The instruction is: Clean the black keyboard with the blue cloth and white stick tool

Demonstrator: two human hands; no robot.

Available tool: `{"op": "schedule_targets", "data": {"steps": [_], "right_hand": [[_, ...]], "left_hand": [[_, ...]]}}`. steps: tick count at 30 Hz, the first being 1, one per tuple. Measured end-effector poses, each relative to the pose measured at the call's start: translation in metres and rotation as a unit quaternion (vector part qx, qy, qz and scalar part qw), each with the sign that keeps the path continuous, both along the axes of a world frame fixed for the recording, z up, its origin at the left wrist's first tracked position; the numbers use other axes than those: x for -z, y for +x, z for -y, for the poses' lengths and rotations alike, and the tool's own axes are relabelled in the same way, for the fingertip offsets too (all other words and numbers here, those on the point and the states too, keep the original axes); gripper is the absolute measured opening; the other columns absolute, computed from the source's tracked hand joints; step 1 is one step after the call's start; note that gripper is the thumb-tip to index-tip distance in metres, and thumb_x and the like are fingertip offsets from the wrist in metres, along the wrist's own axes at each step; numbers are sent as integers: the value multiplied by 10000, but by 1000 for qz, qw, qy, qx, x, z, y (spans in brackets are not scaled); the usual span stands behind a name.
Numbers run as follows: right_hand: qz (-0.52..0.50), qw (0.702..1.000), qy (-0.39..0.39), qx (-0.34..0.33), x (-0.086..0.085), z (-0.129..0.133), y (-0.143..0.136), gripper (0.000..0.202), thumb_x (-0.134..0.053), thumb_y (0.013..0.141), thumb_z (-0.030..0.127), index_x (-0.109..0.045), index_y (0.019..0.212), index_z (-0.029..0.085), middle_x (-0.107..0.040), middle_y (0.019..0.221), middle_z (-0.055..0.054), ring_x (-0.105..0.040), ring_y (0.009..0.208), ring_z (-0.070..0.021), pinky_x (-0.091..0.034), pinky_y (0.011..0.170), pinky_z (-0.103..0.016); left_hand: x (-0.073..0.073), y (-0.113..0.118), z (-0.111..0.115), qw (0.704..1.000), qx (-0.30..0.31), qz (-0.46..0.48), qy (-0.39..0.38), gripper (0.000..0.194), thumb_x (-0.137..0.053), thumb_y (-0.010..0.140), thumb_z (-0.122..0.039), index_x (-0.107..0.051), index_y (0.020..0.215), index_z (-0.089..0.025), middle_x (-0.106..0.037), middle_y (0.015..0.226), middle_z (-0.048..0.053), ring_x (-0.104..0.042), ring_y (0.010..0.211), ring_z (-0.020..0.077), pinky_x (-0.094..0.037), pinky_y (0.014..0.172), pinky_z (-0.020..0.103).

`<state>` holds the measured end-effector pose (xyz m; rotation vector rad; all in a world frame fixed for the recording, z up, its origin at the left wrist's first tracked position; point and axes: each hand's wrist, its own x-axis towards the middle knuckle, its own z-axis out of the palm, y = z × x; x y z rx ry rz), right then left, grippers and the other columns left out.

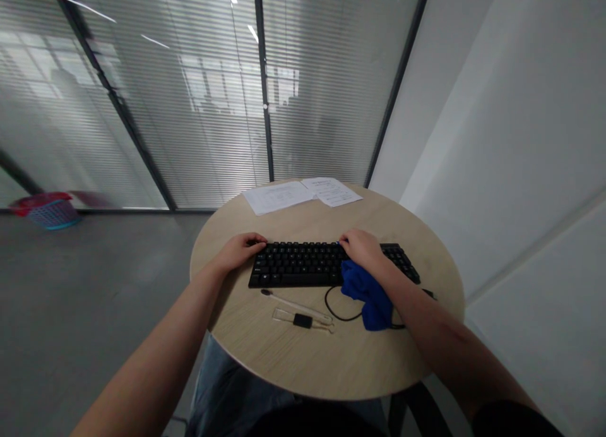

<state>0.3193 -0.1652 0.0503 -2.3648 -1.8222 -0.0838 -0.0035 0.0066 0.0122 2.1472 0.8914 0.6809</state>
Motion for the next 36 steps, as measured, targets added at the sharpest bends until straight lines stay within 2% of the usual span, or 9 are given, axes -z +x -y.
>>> {"op": "schedule_targets", "data": {"steps": [16, 30, 36], "right_hand": [[-13, 999, -11, -41, -1, 0, 7, 266, -547, 942, 339, -768, 1037, 227, -728, 1084, -63, -648, 1029, -186, -454, 891, -247], [3, 999, -37, -25, -6, -2, 3, 245, -556, 935, 333, -769, 1016, 245, -734, 1069, -59, -657, 1019, -189, -466, 916, -272], [-29, 999, -30, -22, -6, -7, 5, 258, -548, 940, 328, -773, 1030, 239, -732, 1106, -58, -652, 1067, -186, -463, 949, -267]], "left_hand": [[-1, 1, 1, 1000, -4, 6, -4, 495, -653, 747, -624, -747, 955, -186, -767, 961, 74, -690, 918, 286, -508, 872, 394], [1, 1, 0, 1000, 9, 6, -11, 470, -640, 771, -612, -748, 958, -195, -767, 985, 77, -692, 937, 285, -521, 874, 391], [-1, 2, 1, 1000, 8, 4, -13, 457, -638, 772, -599, -752, 959, -197, -769, 964, 69, -694, 924, 276, -525, 866, 387]]}}
